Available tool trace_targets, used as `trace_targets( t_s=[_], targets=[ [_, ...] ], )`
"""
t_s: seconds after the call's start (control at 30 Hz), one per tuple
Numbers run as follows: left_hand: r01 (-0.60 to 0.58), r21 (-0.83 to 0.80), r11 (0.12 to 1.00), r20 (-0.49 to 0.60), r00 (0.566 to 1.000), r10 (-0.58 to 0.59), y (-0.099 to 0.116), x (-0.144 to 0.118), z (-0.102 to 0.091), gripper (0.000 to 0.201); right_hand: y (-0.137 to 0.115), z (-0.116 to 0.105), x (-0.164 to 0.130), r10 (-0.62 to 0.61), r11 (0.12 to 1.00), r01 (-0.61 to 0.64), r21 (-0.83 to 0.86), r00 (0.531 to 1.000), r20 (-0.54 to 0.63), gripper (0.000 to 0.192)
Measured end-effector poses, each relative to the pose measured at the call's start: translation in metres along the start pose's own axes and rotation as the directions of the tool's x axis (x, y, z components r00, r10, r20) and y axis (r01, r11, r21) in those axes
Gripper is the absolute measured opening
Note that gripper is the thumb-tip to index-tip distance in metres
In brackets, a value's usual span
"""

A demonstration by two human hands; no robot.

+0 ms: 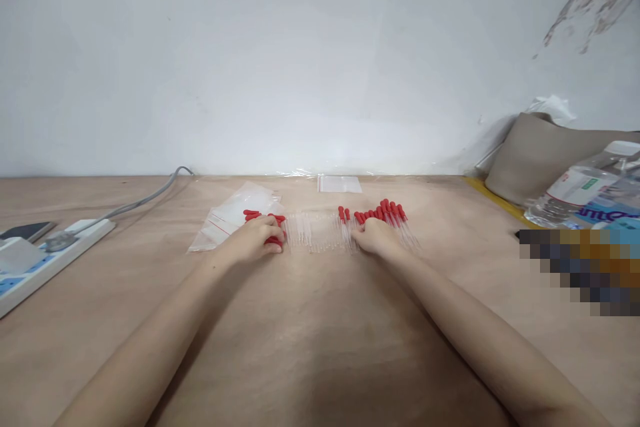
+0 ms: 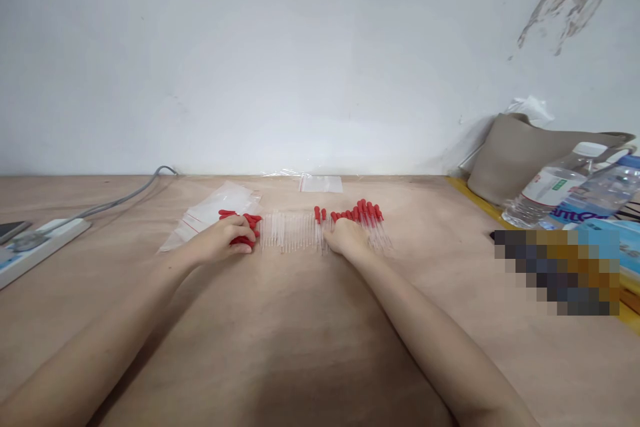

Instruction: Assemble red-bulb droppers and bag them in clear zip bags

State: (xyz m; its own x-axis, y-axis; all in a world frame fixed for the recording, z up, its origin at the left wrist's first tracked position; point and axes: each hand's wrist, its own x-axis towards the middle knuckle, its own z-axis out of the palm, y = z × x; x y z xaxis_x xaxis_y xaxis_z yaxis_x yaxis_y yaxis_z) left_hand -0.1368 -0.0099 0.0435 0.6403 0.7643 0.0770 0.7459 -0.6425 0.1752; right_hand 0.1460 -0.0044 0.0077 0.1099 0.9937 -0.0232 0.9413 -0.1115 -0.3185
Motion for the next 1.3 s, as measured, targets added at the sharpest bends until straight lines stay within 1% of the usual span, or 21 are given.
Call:
trace_targets(
  t_s=[0.07, 0.13, 0.2, 0.27, 0.37, 0.47, 0.53, 0.6, 0.7, 0.8, 0.87, 0.9, 0.97, 1.03, 1.07, 1.1, 1.17, 1.23, 1.3],
  targets=[
    [0.002, -0.026, 1.0, 0.038, 0.999, -0.001, 0.002, 0.001, 0.003, 0.015, 0.001, -0.004, -0.001, -0.011, 1.0, 0.011, 0.025, 1.0, -0.005, 0.026],
    [0.019, -0.042, 0.999, 0.047, 0.999, -0.017, 0.004, 0.002, 0.005, 0.015, 0.003, -0.009, -0.003, -0.036, 0.998, 0.038, 0.057, 0.999, -0.029, 0.029],
    [0.036, -0.055, 0.998, 0.037, 0.999, -0.034, 0.005, 0.003, 0.005, 0.012, 0.008, -0.012, -0.006, -0.073, 0.992, 0.082, 0.093, 0.993, -0.095, 0.03],
    [0.042, -0.065, 0.997, 0.034, 0.999, -0.04, 0.006, 0.003, 0.004, 0.008, 0.014, -0.013, -0.01, -0.109, 0.982, 0.137, 0.133, 0.974, -0.198, 0.025],
    [0.044, -0.067, 0.997, 0.051, 0.998, -0.041, 0.008, 0.002, 0.002, 0.006, 0.025, -0.01, -0.021, -0.205, 0.943, 0.276, 0.185, 0.921, -0.33, 0.017],
    [0.053, -0.063, 0.997, 0.047, 0.998, -0.05, 0.008, 0.001, 0.001, 0.006, 0.035, -0.001, -0.035, -0.371, 0.86, 0.475, 0.184, 0.831, -0.415, 0.015],
    [0.047, -0.058, 0.997, 0.051, 0.998, -0.044, 0.007, 0.001, 0.003, 0.008, 0.039, 0.006, -0.046, -0.453, 0.807, 0.568, 0.163, 0.772, -0.446, 0.014],
    [0.048, -0.044, 0.998, 0.059, 0.997, -0.045, 0.006, 0.001, 0.005, 0.008, 0.04, 0.011, -0.055, -0.509, 0.773, 0.619, 0.142, 0.737, -0.445, 0.015],
    [0.082, -0.003, 0.997, 0.044, 0.996, -0.082, 0.003, 0.0, 0.004, 0.01, 0.038, 0.017, -0.061, -0.556, 0.751, 0.652, 0.106, 0.71, -0.432, 0.015],
    [0.099, 0.048, 0.994, 0.01, 0.995, -0.1, 0.004, -0.002, -0.003, 0.018, 0.037, 0.022, -0.056, -0.58, 0.713, 0.695, 0.1, 0.663, -0.474, 0.022],
    [0.085, 0.069, 0.994, -0.039, 0.996, -0.082, 0.009, -0.003, -0.009, 0.02, 0.037, 0.025, -0.052, -0.6, 0.674, 0.729, 0.118, 0.634, -0.487, 0.026],
    [0.071, 0.068, 0.995, -0.076, 0.995, -0.066, 0.013, -0.003, -0.01, 0.02, 0.037, 0.026, -0.051, -0.61, 0.659, 0.741, 0.132, 0.628, -0.484, 0.026],
    [0.04, 0.025, 0.999, -0.178, 0.983, -0.035, 0.025, -0.001, -0.007, 0.016, 0.036, 0.025, -0.052, -0.619, 0.645, 0.747, 0.158, 0.633, -0.465, 0.024],
    [0.006, -0.09, 0.996, -0.297, 0.954, -0.032, 0.041, 0.003, 0.007, 0.013, 0.033, 0.022, -0.056, -0.61, 0.652, 0.737, 0.178, 0.649, -0.454, 0.022],
    [-0.004, -0.185, 0.983, -0.36, 0.931, -0.064, 0.05, 0.005, 0.017, 0.012, 0.031, 0.02, -0.058, -0.599, 0.663, 0.726, 0.182, 0.66, -0.453, 0.022],
    [-0.019, -0.289, 0.957, -0.395, 0.913, -0.101, 0.058, 0.007, 0.029, 0.014, 0.029, 0.019, -0.061, -0.588, 0.677, 0.714, 0.18, 0.671, -0.452, 0.022],
    [-0.029, -0.451, 0.892, -0.423, 0.887, -0.185, 0.072, 0.009, 0.051, 0.025, 0.027, 0.018, -0.063, -0.571, 0.706, 0.691, 0.156, 0.686, -0.451, 0.022],
    [-0.036, -0.517, 0.855, -0.392, 0.898, -0.199, 0.08, 0.01, 0.067, 0.026, 0.025, 0.019, -0.064, -0.565, 0.729, 0.674, 0.12, 0.692, -0.449, 0.023],
    [-0.042, -0.536, 0.843, -0.364, 0.912, -0.187, 0.082, 0.009, 0.075, 0.025, 0.025, 0.022, -0.063, -0.568, 0.738, 0.669, 0.089, 0.687, -0.454, 0.023]
  ],
)
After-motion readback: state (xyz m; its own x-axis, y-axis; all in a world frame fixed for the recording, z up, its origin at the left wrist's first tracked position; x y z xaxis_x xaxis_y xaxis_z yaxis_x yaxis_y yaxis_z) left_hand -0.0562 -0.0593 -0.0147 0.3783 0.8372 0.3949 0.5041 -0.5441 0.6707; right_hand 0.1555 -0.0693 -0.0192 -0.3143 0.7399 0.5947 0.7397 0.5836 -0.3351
